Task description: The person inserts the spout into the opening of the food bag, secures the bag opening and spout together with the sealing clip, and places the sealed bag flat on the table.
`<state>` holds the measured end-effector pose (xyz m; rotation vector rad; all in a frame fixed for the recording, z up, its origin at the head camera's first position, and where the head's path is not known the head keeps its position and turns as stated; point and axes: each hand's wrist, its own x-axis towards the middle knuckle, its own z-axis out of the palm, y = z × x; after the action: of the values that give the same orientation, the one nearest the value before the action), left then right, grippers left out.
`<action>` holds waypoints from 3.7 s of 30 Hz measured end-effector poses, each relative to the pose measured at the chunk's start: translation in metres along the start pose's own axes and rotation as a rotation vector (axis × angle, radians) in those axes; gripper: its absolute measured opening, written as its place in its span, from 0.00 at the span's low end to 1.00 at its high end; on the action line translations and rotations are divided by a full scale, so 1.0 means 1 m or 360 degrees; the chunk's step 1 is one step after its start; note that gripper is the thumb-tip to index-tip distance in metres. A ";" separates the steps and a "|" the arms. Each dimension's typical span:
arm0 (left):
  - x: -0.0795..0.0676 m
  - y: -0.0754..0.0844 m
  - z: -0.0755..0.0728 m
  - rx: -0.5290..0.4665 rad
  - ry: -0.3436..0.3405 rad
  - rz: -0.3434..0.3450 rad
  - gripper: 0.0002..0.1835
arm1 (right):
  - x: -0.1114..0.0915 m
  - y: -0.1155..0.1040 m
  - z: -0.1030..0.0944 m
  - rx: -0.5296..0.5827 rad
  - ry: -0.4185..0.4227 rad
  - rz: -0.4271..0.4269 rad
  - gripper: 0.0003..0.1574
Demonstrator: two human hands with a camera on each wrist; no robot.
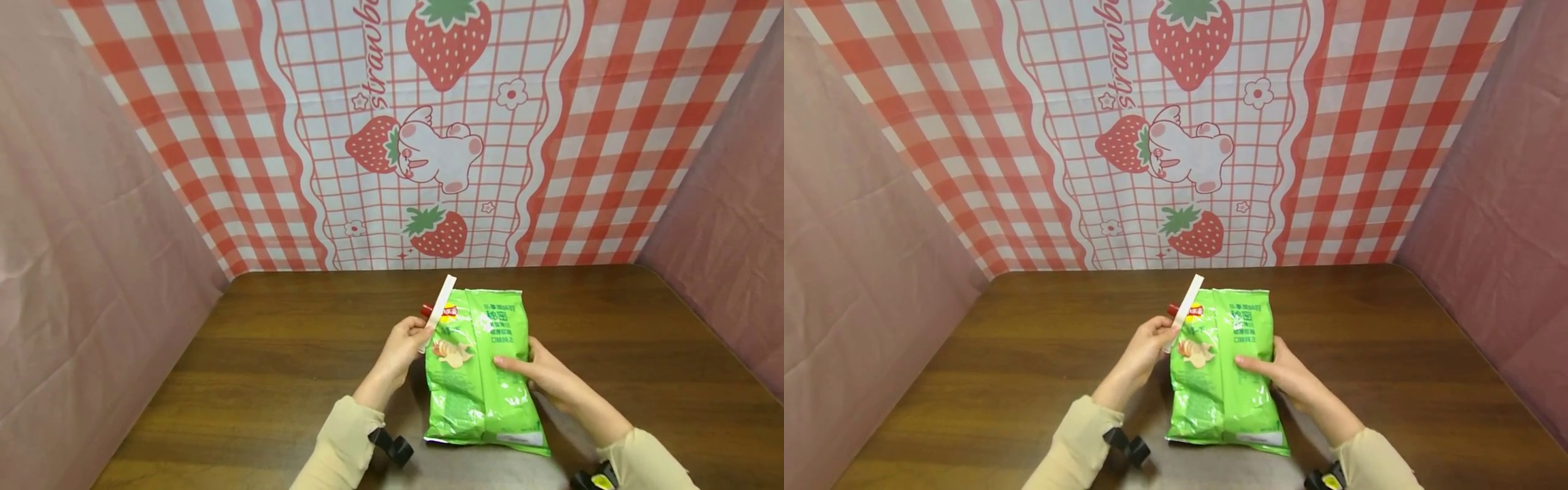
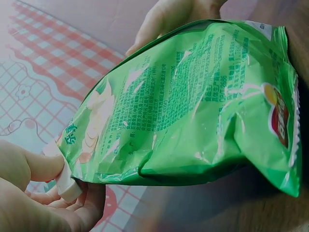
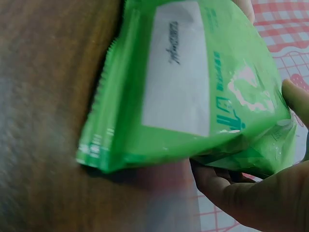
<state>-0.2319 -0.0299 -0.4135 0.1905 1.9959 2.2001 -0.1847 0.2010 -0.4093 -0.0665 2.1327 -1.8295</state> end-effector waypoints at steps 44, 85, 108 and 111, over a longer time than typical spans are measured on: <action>0.004 0.002 -0.016 -0.0141 0.0022 -0.0025 0.12 | 0.007 0.008 0.018 0.0310 0.0059 -0.0029 0.30; -0.008 -0.018 -0.011 0.0111 0.0222 -0.0056 0.15 | 0.030 0.000 0.013 0.0517 0.0082 -0.0074 0.27; 0.006 -0.022 -0.021 -0.0120 0.0453 -0.0002 0.12 | 0.054 0.003 0.013 0.0355 0.0295 -0.0134 0.32; 0.008 -0.023 -0.023 -0.0110 0.0468 -0.0007 0.12 | 0.058 0.004 0.015 0.0365 0.0302 -0.0145 0.31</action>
<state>-0.2435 -0.0484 -0.4390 -0.1556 2.0505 2.4086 -0.2343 0.1732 -0.4271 0.0684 2.0529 -2.2007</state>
